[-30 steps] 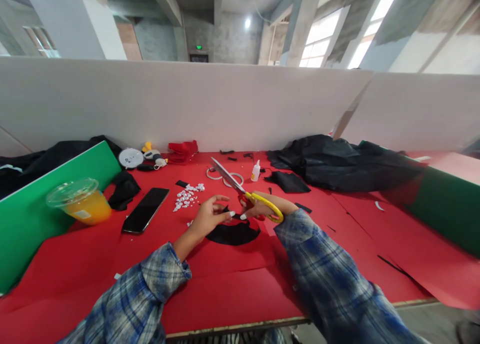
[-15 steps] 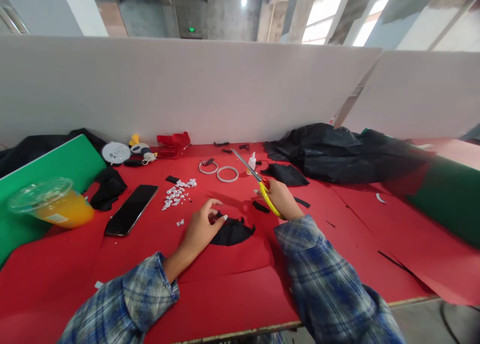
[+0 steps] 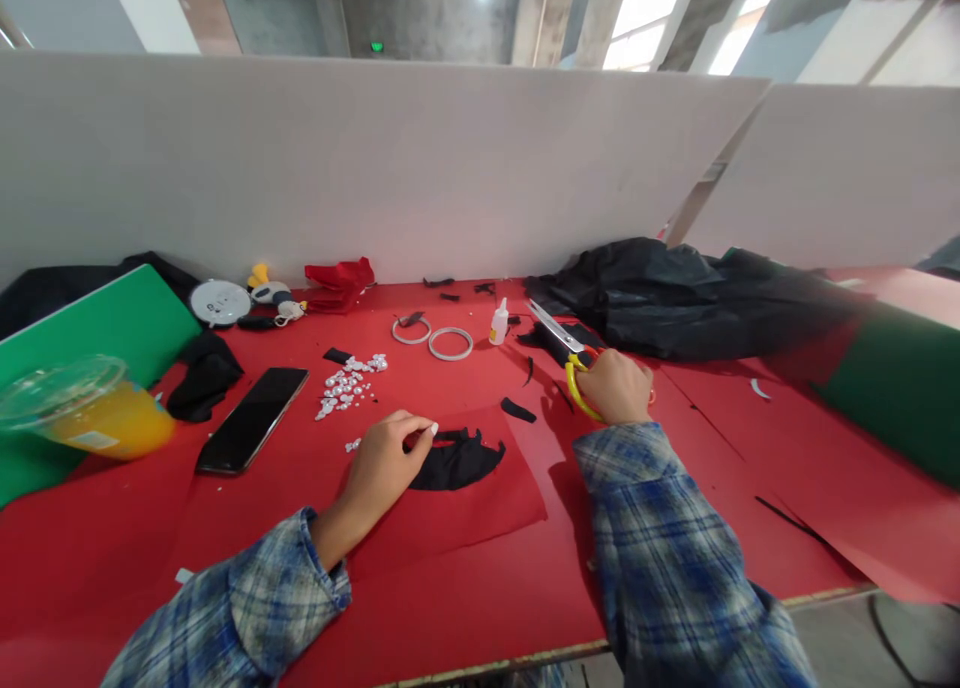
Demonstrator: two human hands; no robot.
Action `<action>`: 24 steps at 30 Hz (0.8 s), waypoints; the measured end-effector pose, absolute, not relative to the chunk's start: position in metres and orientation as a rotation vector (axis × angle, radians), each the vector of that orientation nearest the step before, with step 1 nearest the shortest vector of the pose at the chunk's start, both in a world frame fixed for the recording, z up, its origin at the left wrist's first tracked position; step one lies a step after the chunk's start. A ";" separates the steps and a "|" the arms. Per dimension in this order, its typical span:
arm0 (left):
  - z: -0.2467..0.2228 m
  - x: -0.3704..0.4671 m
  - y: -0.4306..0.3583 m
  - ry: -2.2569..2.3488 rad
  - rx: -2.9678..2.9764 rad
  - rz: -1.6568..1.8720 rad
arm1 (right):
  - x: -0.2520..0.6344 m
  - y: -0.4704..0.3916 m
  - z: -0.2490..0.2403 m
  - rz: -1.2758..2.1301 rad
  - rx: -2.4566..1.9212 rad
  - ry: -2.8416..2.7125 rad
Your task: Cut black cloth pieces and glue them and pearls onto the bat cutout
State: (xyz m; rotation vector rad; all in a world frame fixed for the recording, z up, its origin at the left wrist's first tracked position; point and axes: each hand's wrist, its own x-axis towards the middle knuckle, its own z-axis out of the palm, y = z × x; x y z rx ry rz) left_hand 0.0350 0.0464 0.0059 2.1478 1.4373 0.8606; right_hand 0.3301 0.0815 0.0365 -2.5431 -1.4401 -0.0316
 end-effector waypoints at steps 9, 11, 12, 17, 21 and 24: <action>0.011 0.027 0.054 1.406 1.929 0.883 | 0.348 0.084 0.022 0.032 -2.536 -1.342; 0.010 0.028 0.055 1.415 1.892 0.867 | 0.349 0.083 0.023 0.065 -2.518 -1.320; 0.009 0.028 0.055 1.418 1.882 0.872 | 0.348 0.083 0.026 0.069 -2.506 -1.304; 0.015 0.026 0.056 1.357 1.896 0.918 | 0.309 0.080 0.043 0.010 -2.200 -1.369; 0.020 0.025 0.054 1.307 1.867 0.934 | 0.259 0.074 0.038 1.031 -1.249 -1.681; 0.020 0.025 0.055 1.324 1.839 0.939 | 0.242 0.071 0.023 1.379 -1.034 -1.740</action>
